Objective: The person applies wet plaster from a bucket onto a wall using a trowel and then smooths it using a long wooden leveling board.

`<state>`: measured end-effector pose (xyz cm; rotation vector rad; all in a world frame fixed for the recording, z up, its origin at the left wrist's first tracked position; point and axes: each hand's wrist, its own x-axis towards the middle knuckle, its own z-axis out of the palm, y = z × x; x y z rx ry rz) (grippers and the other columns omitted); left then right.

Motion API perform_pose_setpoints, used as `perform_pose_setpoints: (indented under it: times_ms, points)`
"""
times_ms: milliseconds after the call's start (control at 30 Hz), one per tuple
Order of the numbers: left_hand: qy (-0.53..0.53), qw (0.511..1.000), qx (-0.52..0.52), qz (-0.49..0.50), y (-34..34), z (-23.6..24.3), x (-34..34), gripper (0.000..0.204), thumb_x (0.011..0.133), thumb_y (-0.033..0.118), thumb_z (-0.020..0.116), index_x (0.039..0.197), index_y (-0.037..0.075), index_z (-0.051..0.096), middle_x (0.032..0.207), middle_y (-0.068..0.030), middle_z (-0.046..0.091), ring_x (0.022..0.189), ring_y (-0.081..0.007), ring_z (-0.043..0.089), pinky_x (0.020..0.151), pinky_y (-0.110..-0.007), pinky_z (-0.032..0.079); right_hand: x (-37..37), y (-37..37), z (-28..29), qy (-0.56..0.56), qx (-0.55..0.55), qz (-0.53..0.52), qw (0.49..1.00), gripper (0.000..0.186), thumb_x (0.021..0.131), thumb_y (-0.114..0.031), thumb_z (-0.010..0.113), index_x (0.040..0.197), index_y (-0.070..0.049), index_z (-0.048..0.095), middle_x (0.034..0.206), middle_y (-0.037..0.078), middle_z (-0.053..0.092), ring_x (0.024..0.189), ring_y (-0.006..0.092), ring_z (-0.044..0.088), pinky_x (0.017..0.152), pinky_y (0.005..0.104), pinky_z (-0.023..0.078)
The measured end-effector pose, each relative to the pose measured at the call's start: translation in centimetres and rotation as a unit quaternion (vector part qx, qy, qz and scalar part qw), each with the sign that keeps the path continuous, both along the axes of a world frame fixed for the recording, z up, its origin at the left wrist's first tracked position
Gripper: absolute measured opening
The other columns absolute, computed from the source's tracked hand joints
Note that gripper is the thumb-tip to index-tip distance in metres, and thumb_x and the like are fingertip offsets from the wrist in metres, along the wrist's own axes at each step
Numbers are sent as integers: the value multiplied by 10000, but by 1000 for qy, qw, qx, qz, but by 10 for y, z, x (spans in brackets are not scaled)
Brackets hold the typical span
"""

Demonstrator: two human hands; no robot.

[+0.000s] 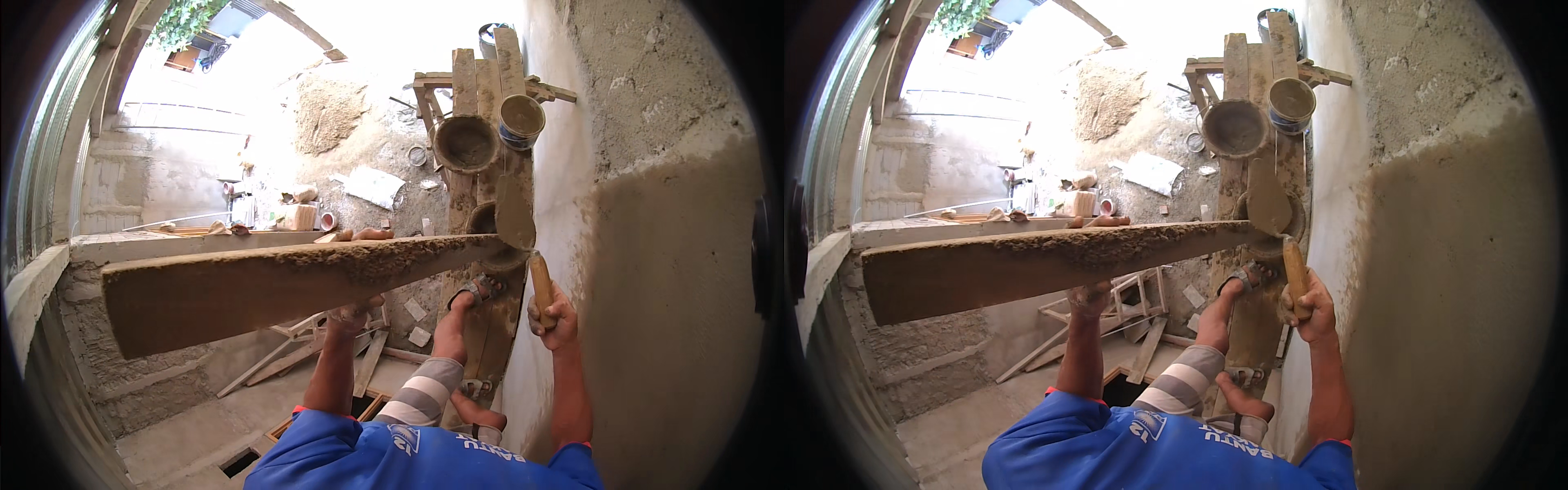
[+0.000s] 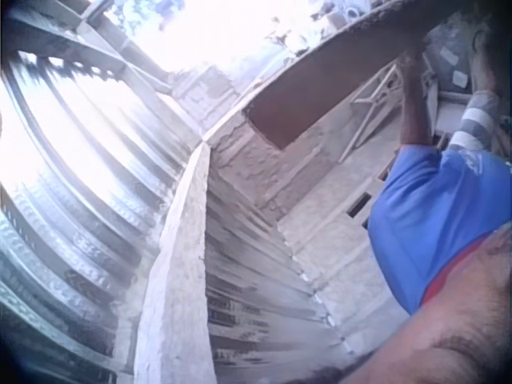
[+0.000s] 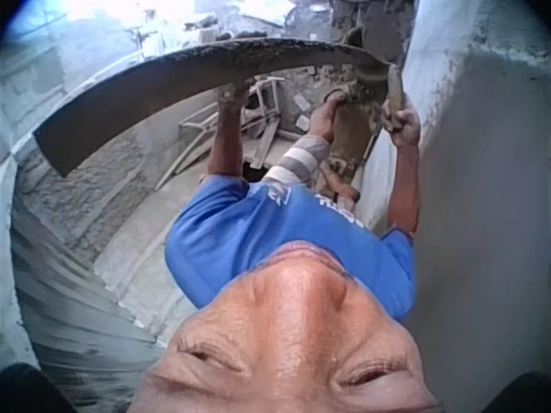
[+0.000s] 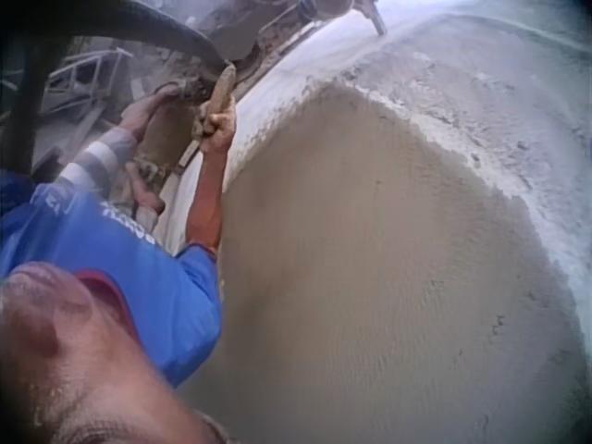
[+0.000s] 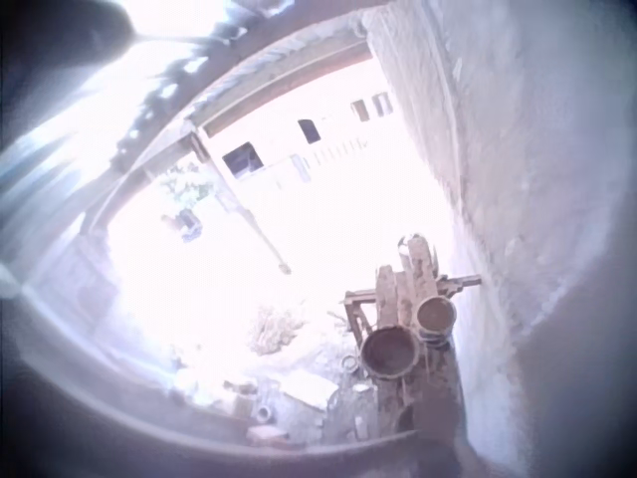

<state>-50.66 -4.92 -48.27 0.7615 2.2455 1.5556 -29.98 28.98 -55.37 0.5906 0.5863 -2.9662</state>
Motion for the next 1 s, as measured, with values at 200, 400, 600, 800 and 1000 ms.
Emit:
perform_pose_setpoints:
  times_ms: [200,400,600,800,1000]
  points:
    - [115,993,-34,11,61,57,55,404,822,381,626,1004,21,594,951,-67,617,874,-170,575,746,-350,461,30,-61,123,-129,383,15,915,524,756,-199,646,1205,-18,445,804,130,599,578,183,588,500,254,479]
    - [177,977,-116,26,49,60,103,129,752,183,651,853,103,658,852,-59,630,806,-276,584,686,-417,444,60,-100,234,129,696,11,706,590,687,-85,705,1194,76,452,929,175,622,827,336,636,724,369,525]
    - [251,946,-206,4,28,55,141,151,762,205,643,878,110,661,846,-62,631,802,-275,586,700,-424,444,105,-141,249,253,699,58,666,605,686,-58,690,1236,39,458,884,184,593,697,286,632,600,352,527]
    - [475,826,-302,34,8,32,143,173,773,228,636,903,117,663,839,-65,632,798,-274,588,714,-431,445,106,-175,177,92,720,101,680,631,706,-23,639,1301,-36,432,738,129,527,598,287,576,519,389,486]
    - [209,931,-298,7,5,51,111,319,724,108,697,1022,21,621,979,-131,630,965,-295,569,901,-411,399,72,-169,130,38,697,135,703,669,726,-104,612,1352,-82,375,751,181,537,630,339,581,540,416,484]
